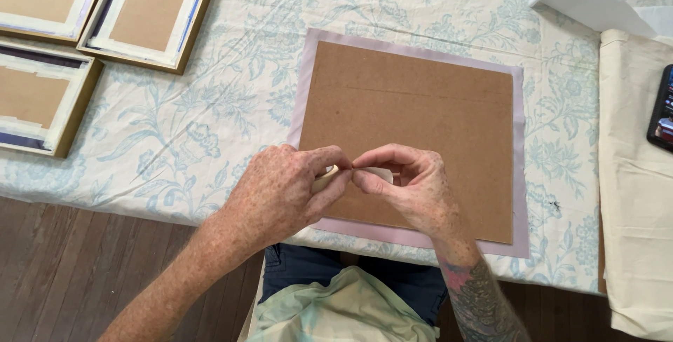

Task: Taping the edges of a piece of fabric to a cardboard backing to prepare it for framing.

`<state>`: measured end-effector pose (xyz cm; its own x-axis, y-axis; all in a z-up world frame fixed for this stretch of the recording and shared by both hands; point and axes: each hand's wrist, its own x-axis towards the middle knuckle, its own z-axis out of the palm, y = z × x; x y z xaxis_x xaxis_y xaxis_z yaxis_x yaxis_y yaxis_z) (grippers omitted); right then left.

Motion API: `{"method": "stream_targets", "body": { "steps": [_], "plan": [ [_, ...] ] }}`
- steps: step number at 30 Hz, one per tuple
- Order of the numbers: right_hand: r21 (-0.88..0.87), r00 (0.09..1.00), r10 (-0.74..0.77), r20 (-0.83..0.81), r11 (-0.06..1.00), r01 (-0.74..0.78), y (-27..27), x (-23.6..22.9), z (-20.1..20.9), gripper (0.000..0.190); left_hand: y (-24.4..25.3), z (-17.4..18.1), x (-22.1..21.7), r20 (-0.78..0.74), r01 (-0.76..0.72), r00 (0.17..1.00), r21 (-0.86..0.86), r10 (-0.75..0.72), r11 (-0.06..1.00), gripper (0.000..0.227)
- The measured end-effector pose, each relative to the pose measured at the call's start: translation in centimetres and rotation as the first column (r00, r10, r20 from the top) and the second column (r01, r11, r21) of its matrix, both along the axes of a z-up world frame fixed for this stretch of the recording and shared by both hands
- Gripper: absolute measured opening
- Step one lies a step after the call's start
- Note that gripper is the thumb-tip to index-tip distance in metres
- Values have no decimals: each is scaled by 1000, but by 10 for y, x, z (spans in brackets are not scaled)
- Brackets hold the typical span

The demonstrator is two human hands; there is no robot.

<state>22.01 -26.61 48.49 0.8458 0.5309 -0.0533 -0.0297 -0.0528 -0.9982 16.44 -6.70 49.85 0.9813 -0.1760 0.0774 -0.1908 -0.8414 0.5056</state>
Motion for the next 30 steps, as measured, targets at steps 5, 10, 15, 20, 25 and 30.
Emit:
{"method": "stream_targets", "body": {
  "steps": [5,10,15,20,25,30],
  "plan": [
    [-71,998,0,63,997,4,3,-4,0,10,2,-7,-2,175,-9,985,72,-3,997,14],
    [-46,889,21,458,999,0,14,-13,5,5,7,-3,-9,303,43,953,-89,-14,995,10],
    [3,856,-68,512,997,77,32,-21,-5,7,14,8,-19,170,-18,982,-318,76,948,13],
    [82,785,-218,579,974,210,49,-30,-12,8,25,1,-27,-54,-141,990,-506,132,851,18],
    [98,672,-130,729,992,85,33,-56,12,10,35,-6,-29,213,-179,946,-284,244,942,8],
    [-58,666,135,734,989,-137,-29,-94,4,18,78,-70,-26,436,-238,894,269,103,933,11]
  ]
}}
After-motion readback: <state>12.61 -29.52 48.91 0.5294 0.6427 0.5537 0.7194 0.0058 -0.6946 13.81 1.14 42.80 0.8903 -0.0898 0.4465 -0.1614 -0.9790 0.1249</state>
